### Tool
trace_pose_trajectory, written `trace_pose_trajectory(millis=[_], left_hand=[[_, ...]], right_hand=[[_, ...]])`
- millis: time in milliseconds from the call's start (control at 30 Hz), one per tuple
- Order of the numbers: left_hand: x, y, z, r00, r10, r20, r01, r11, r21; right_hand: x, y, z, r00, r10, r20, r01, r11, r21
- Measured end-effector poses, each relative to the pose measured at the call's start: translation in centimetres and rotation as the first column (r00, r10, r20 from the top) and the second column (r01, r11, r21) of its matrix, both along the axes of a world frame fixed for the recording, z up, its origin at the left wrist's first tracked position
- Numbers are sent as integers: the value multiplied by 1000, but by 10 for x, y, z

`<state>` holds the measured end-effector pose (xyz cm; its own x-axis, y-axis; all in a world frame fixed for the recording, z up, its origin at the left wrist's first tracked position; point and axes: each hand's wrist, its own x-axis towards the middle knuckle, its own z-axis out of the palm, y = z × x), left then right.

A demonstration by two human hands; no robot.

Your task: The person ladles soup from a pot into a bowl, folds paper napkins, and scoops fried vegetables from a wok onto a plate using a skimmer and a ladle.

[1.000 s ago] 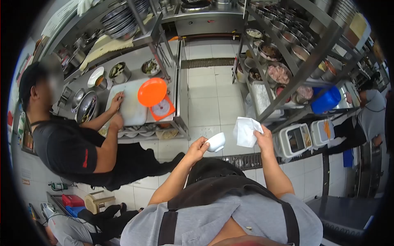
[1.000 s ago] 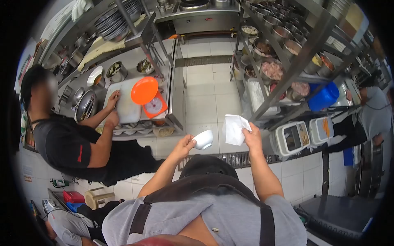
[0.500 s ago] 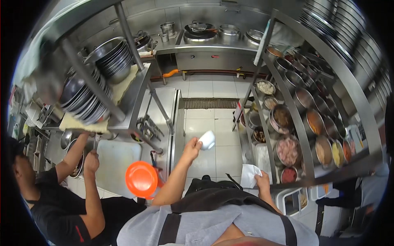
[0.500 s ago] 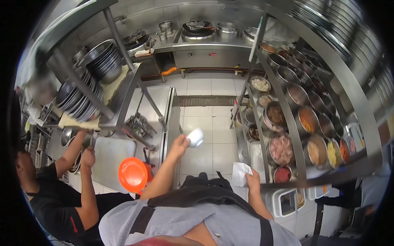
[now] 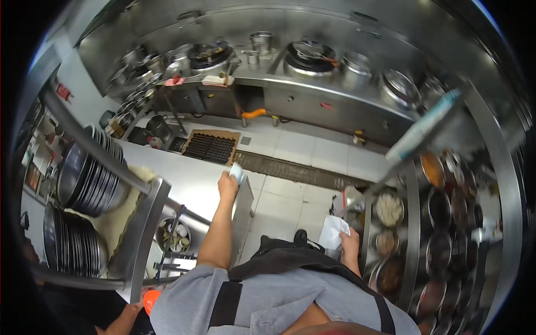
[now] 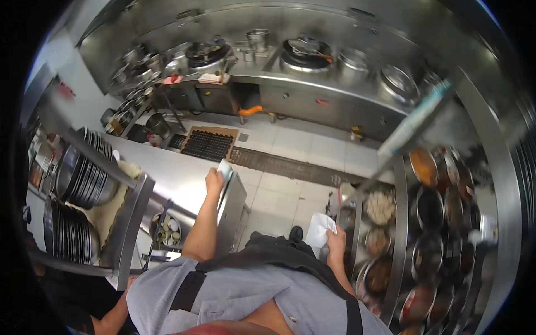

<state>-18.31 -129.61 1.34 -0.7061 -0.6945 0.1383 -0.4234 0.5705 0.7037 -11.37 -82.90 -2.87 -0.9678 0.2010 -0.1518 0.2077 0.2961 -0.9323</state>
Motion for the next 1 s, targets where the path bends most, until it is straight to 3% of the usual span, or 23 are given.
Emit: trace_pose_trajectory(millis=[33, 67, 100, 133, 167, 200, 233, 300, 367, 433, 500, 567, 633, 667, 700, 733, 767, 800, 867, 933, 967, 1000], left_hand=[[2, -8, 5, 993, 107, 44, -107, 994, -8], [-4, -20, 3, 988, 147, 40, -146, 989, -14], [-6, -33, -4, 968, 246, 41, -243, 968, -63], [-9, -44, -10, 938, 344, 44, -338, 935, -104], [-12, -55, -11, 921, 384, 60, -378, 921, -94], [-13, -65, -13, 888, 455, 71, -438, 882, -177], [-13, -74, -18, 844, 529, 83, -496, 831, -252], [-19, -103, -40, 802, 587, 111, -525, 781, -337], [-23, -130, -60, 749, 661, 32, -598, 697, -396], [-23, -153, -55, 714, 693, 100, -615, 689, -384], [-26, -173, -55, 626, 772, 109, -669, 604, -433], [-24, -179, -36, 568, 782, 257, -706, 624, -336], [-39, -179, -13, 564, 825, -39, -720, 468, -513], [-53, -173, -7, 697, 698, -165, -715, 658, -238], [-68, -161, 2, 751, 567, -337, -594, 804, 31], [-84, -147, 30, 829, 430, -357, -315, 888, 336], [-100, -132, 61, 855, 296, -426, 14, 808, 589], [-112, -125, 77, 894, 224, -387, 46, 815, 578], [-124, -129, 82, 928, 172, -330, 52, 819, 571], [-127, -143, 69, 887, 434, -155, -242, 725, 645], [-125, -150, 67, 824, 543, -162, -386, 747, 542], [-117, -157, 70, 784, 618, -62, -515, 702, 491]], right_hand=[[-39, -4, 0, 997, 68, -44, -63, 993, 104], [-84, -16, 13, 997, 79, -8, -78, 995, 69], [-126, -26, 28, 985, 158, -66, -141, 967, 212], [-182, -30, -9, 967, 191, -171, -144, 956, 258], [-222, -46, 9, 946, 304, -113, -275, 936, 221], [-242, -78, 70, 909, 399, -119, -339, 876, 343], [-269, -103, 97, 854, 509, -112, -452, 830, 327], [-318, -149, 100, 765, 636, -105, -552, 730, 403], [-352, -200, 98, 655, 750, -88, -722, 656, 220], [-367, -248, 88, 559, 829, -13, -820, 555, 140], [-383, -301, 76, 466, 885, -27, -885, 465, -15], [-384, -343, 81, 383, 923, 41, -923, 384, -31], [-385, -391, 108, 201, 976, 80, -978, 195, 74], [-388, -413, 118, 116, 988, 98, -991, 109, 78], [-392, -434, 118, 93, 989, 111, -994, 86, 65], [-395, -456, 116, 15, 997, 81, -1000, 15, 0], [-396, -475, 115, -61, 997, 50, -996, -58, -67], [-397, -495, 116, -84, 995, 62, -993, -78, -85], [-403, -535, 124, -328, 943, 54, -945, -327, -12], [-410, -579, 121, -389, 915, 104, -920, -391, -6], [-416, -595, 120, -421, 894, 153, -904, -428, 14], [-423, -608, 120, -446, 882, 151, -893, -451, -1]])
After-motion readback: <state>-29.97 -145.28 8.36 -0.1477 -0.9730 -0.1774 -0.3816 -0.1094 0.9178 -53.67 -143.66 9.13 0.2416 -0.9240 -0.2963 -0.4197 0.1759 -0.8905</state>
